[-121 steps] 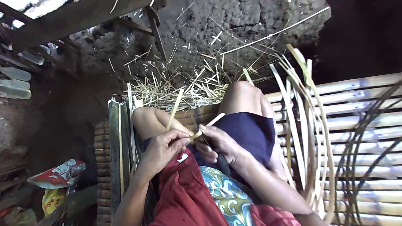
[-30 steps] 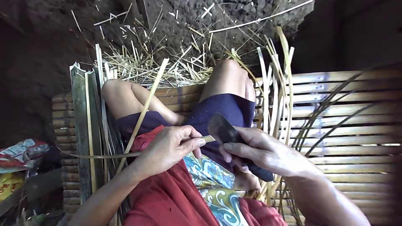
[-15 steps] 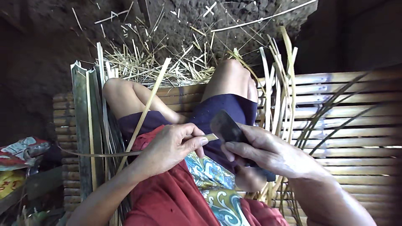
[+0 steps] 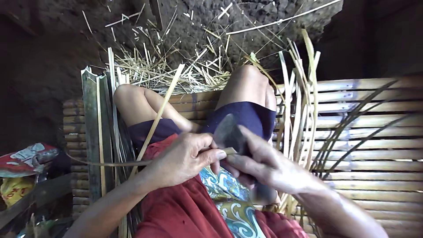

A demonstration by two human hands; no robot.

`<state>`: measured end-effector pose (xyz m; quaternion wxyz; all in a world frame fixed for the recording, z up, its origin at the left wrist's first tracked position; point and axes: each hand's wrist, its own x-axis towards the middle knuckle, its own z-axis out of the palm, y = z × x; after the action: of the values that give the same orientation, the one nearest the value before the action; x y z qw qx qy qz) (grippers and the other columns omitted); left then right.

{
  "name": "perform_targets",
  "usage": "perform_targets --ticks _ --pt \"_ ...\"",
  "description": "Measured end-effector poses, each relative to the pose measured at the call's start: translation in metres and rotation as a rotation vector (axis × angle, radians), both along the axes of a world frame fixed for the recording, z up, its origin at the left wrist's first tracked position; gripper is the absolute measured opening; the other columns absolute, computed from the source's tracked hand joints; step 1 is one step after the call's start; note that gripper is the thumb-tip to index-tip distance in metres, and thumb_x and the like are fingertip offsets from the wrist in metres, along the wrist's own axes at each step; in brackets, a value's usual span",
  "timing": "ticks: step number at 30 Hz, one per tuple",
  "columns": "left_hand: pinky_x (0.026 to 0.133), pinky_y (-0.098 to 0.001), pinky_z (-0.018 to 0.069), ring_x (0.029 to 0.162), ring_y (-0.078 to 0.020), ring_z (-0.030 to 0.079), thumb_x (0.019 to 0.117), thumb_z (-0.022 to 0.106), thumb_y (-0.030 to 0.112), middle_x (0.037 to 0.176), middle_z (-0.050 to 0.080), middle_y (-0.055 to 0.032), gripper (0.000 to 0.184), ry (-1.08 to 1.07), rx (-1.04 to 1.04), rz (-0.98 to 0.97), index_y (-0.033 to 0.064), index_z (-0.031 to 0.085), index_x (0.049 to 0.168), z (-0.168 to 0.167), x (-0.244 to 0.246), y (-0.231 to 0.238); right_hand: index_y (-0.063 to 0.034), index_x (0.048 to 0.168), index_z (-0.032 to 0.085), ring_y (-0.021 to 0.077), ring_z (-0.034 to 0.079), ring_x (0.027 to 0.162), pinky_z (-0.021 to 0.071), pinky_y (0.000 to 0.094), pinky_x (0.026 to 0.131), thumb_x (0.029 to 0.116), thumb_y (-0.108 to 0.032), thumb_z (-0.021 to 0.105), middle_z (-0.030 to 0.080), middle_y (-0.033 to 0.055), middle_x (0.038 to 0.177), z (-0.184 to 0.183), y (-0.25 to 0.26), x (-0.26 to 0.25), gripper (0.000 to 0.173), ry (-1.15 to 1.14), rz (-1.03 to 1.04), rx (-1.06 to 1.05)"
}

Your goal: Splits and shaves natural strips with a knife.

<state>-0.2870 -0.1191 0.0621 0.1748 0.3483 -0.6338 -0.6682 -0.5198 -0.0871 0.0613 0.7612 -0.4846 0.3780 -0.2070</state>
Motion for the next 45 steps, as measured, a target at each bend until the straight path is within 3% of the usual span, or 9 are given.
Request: perform_targets --ticks 7,13,18,23,30,34,37,41,45 --pt "0.059 -0.0105 0.0459 0.064 0.0063 0.056 0.1012 0.063 0.017 0.073 0.064 0.0083 0.013 -0.234 -0.189 0.163 0.0086 0.068 0.093 0.014 -0.002 -0.001 -0.0136 0.127 0.044 -0.0026 0.064 0.076 0.0562 0.0153 0.069 0.1061 -0.031 0.05 0.065 -0.0095 0.09 -0.023 -0.008 0.017 0.028 -0.027 -0.093 -0.24" --pt "0.087 -0.0199 0.056 0.096 -0.0016 0.067 0.1123 0.036 0.03 0.115 0.071 -0.0042 0.048 -0.068 0.115 -0.125 -0.0031 0.054 0.142 0.048 0.017 -0.017 -0.0217 0.096 0.076 -0.0043 0.065 0.066 0.055 0.0133 0.06 0.1023 -0.033 0.061 0.07 -0.0118 0.076 -0.059 -0.025 0.034 0.02 -0.516 -0.366 -0.23" --pt "0.074 -0.0219 0.056 0.078 -0.0016 0.064 0.1128 0.027 0.034 0.086 0.066 0.0038 0.048 0.162 0.286 0.605 0.0057 0.065 0.107 -0.027 -0.038 -0.02 -0.0213 0.091 0.072 -0.0021 0.063 0.06 0.055 0.0165 0.056 0.0977 -0.032 0.064 0.068 -0.0132 0.072 -0.075 -0.03 0.04 0.015 -0.122 -0.57 -0.35" --pt "0.063 -0.0198 0.052 0.073 -0.0012 0.06 0.1038 0.022 0.067 0.084 0.062 0.0068 0.061 0.357 0.603 0.525 0.0206 0.061 0.107 -0.058 -0.09 -0.031 -0.0101 0.089 0.069 -0.0041 0.059 0.059 0.0521 0.0161 0.055 0.0978 -0.031 0.062 0.064 -0.0107 0.069 -0.083 -0.026 0.013 0.023 0.216 -0.678 -0.565" --pt "0.069 -0.0264 0.0531 0.065 -0.0073 0.061 0.1068 0.011 0.061 0.059 0.053 0.0082 0.067 0.522 0.796 1.097 0.0247 0.046 0.062 -0.067 -0.101 -0.026 -0.0217 0.084 0.066 -0.0042 0.056 0.053 0.0492 0.0136 0.051 0.098 -0.026 0.058 0.062 -0.0151 0.064 -0.072 -0.012 0.007 0.016 0.004 -0.744 -0.383" --pt "0.071 -0.0282 0.0563 0.066 -0.0058 0.062 0.1013 0.014 0.072 0.06 0.054 0.0095 0.07 0.534 0.777 0.744 0.0257 0.051 0.064 -0.065 -0.082 -0.027 -0.0159 0.087 0.066 -0.0044 0.056 0.055 0.0488 0.0152 0.052 0.0973 -0.026 0.062 0.061 -0.0141 0.066 -0.075 -0.021 0.011 0.015 0.169 -0.835 -0.519" --pt "0.069 -0.023 0.0516 0.068 -0.0043 0.057 0.1097 0.03 0.046 0.069 0.055 0.0082 0.048 0.533 0.624 0.54 0.0236 0.052 0.073 -0.055 -0.082 -0.025 -0.0113 0.088 0.064 -0.0032 0.058 0.059 0.0511 0.0183 0.054 0.1 -0.035 0.061 0.061 -0.0104 0.069 -0.079 -0.03 0.007 0.027 0.299 -0.824 -0.722" --pt "0.062 -0.0213 0.0503 0.056 -0.0035 0.053 0.1119 0.022 0.044 0.057 0.046 0.0112 0.047 0.518 0.687 1.001 0.0245 0.044 0.076 -0.057 -0.069 -0.051 -0.0013 0.082 0.064 0.004 0.06 0.066 0.0503 0.0187 0.063 0.1045 -0.035 0.056 0.063 0.0056 0.07 -0.065 -0.01 0.015 0.042 0.334 -0.616 -1.057" --pt "0.056 -0.0215 0.0478 0.05 -0.0049 0.05 0.111 0.024 0.047 0.054 0.043 0.0094 0.044 0.559 0.697 1.389 0.0232 0.043 0.079 -0.069 -0.041 -0.076 -0.0141 0.093 0.062 -0.0029 0.062 0.077 0.0508 0.0144 0.07 0.1083 -0.041 0.047 0.064 -0.0049 0.079 -0.043 0.009 -0.003 0.034 0.218 -0.572 -1.061"
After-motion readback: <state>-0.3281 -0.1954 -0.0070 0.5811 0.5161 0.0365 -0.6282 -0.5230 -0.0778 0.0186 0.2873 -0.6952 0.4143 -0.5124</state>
